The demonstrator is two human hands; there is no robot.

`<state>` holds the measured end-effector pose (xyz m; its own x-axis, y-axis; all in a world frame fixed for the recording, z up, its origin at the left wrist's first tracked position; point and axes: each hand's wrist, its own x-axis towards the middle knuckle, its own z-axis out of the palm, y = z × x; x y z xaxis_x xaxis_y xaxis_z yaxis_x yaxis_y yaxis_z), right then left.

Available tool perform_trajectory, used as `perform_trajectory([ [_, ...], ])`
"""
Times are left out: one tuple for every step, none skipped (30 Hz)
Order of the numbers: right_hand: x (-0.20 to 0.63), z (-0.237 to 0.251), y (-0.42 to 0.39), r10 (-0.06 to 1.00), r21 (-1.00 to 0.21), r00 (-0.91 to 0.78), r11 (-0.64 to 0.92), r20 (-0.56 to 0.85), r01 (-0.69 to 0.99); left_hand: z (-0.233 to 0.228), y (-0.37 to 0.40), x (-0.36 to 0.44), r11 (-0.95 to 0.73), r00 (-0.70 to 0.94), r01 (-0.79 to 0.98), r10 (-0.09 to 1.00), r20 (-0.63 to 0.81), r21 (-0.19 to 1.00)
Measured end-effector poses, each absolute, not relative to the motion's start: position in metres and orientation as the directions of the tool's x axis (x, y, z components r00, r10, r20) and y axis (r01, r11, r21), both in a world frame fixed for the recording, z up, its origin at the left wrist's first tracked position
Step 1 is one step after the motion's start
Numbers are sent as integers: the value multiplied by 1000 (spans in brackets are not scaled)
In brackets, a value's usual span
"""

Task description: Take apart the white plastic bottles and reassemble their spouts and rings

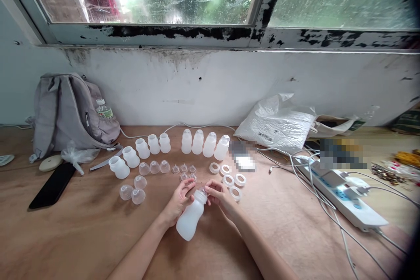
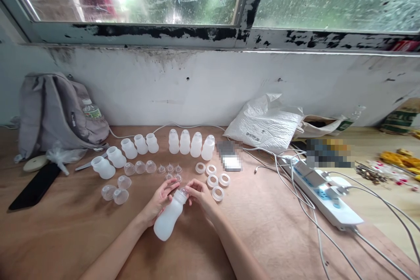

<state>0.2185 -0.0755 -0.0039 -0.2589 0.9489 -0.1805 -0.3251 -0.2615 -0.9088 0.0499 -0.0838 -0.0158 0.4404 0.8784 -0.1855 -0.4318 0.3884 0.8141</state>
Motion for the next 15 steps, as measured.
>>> perform_trajectory([
  [219, -4, -75, 949, -910, -256, -263, -184, -320, -16, -84, 50, 387, 441, -434, 879, -183, 814],
  [220, -4, -75, 949, -911, -254, -263, -186, -318, -16, -84, 50, 385, 442, -436, 879, -179, 813],
  [221, -4, -75, 951, -913, -248, -260, -185, -315, -16, -84, 50, 383, 444, -438, 879, -175, 813],
  [221, -4, -75, 952, -917, -244, -255, -184, -306, -16, -84, 50, 384, 447, -437, 877, -173, 813],
  [221, -4, -75, 953, -924, -242, -251, -183, -289, -15, -84, 50, 385, 450, -435, 876, -174, 814],
  [221, -4, -75, 953, -931, -240, -246, -183, -268, -15, -84, 50, 387, 452, -431, 874, -176, 815],
  [222, -4, -75, 954, -937, -239, -243, -183, -252, -14, -84, 50, 388, 453, -428, 874, -178, 816],
  [222, -4, -76, 954, -939, -237, -240, -182, -247, -13, -84, 50, 390, 453, -424, 873, -181, 818],
  [222, -4, -76, 954, -938, -240, -238, -178, -250, -13, -84, 50, 390, 454, -421, 872, -182, 819],
  [222, -4, -76, 953, -937, -249, -238, -173, -257, -13, -84, 50, 388, 453, -420, 873, -181, 821],
  [222, -4, -75, 951, -936, -260, -237, -168, -260, -13, -84, 50, 385, 454, -418, 873, -179, 823],
  [222, -5, -75, 948, -938, -273, -234, -162, -256, -13, -84, 50, 382, 453, -415, 874, -176, 826],
  [222, -5, -75, 947, -942, -281, -230, -158, -246, -14, -84, 50, 377, 452, -413, 875, -173, 829],
  [223, -6, -75, 946, -944, -285, -228, -156, -239, -15, -83, 50, 373, 451, -413, 876, -168, 831],
  [223, -6, -75, 944, -943, -289, -230, -157, -240, -16, -83, 50, 369, 454, -416, 876, -163, 831],
])
